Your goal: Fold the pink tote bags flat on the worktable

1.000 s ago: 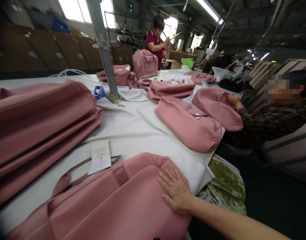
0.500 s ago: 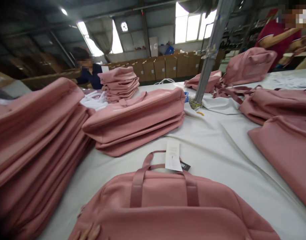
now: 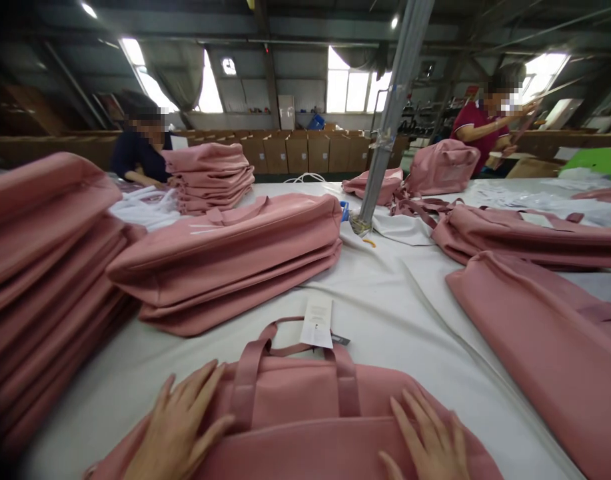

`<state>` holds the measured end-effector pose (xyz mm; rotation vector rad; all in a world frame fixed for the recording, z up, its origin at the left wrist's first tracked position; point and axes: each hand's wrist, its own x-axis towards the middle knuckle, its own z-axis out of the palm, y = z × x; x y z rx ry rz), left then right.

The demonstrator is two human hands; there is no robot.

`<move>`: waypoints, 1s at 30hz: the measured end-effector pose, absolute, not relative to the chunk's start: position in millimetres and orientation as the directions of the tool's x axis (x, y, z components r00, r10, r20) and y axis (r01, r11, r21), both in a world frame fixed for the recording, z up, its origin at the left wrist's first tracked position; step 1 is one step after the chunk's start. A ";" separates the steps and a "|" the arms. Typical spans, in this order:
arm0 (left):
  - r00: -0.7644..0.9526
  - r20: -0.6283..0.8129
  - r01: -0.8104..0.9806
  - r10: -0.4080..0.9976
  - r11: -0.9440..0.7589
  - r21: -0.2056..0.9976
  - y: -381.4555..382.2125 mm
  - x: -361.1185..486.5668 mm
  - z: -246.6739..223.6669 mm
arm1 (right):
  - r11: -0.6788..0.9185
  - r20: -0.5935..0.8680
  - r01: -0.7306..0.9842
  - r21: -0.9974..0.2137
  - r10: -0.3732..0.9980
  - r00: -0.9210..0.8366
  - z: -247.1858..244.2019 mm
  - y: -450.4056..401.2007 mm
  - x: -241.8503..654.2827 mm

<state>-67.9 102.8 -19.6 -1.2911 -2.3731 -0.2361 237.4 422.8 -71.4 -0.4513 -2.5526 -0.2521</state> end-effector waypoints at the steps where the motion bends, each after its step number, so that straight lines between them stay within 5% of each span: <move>1: -0.526 0.349 0.835 0.776 0.548 0.041 122.4 -71.7 -7.3 | 0.940 0.532 0.325 0.101 0.225 -0.817 -63.1 426.7 220.8; 4: -0.580 0.011 0.785 0.815 0.555 0.277 163.4 -79.2 22.3 | 0.966 0.457 0.258 -0.002 0.231 -0.859 -42.7 433.4 173.3; 6: -0.582 -0.062 0.738 0.811 0.559 0.378 174.0 -82.3 31.2 | 0.950 0.288 0.268 -0.159 0.304 -0.908 -29.6 433.2 148.6; 13: -0.544 0.151 0.644 0.825 0.295 0.706 149.6 -72.6 30.3 | 0.810 -0.070 0.401 -0.428 0.413 -0.908 30.2 423.2 130.4; 16: -0.520 0.178 0.691 0.835 0.289 0.663 136.3 -68.0 27.7 | 0.787 -0.142 0.333 -0.519 0.305 -0.942 47.5 420.5 139.5; 22: -0.484 0.000 0.802 0.875 0.443 0.400 136.2 -74.7 35.7 | 0.814 -0.165 0.244 -0.526 0.184 -0.969 55.4 423.3 141.8; 30: -0.404 -0.105 0.742 0.909 0.393 0.544 130.7 -89.7 48.0 | 0.622 -0.280 0.228 -0.749 0.014 -0.960 53.9 445.2 117.1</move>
